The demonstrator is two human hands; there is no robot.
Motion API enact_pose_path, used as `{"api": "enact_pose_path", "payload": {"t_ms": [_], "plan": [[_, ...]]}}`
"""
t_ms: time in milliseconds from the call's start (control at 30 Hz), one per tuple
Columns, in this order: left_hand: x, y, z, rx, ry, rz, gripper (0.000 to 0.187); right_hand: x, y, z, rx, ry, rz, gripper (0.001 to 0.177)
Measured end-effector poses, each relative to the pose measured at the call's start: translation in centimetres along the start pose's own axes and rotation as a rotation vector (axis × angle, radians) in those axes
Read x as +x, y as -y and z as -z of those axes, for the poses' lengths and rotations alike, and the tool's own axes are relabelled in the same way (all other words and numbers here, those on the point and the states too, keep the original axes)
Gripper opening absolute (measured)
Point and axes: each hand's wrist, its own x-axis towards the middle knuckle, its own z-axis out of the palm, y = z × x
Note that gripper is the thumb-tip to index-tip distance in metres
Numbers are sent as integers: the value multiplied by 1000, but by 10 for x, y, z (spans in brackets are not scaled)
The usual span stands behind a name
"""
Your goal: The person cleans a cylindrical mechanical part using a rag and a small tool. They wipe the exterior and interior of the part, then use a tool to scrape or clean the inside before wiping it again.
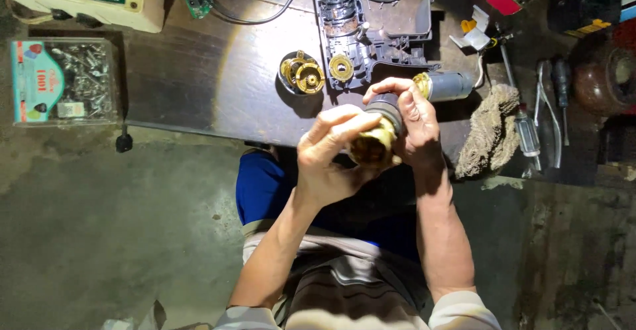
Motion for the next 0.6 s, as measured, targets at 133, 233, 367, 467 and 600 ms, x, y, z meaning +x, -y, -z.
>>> {"api": "enact_pose_path", "payload": {"t_ms": [133,233,367,467,600], "plan": [[2,2,16,-5,-19,25,57,-2,9,-11,-257,102,110,49],[2,-3,16,-59,-46,29,57,-5,14,-17,-302,152,126,50],[0,-11,10,-92,-38,22,57,-7,14,-12,-226,135,103,49],[-3,-9,7,-118,-1,-1,56,-10,16,-15,-174,102,60,51],[-7,-11,3,-81,48,-12,55,-10,18,-14,-190,74,57,52]]}}
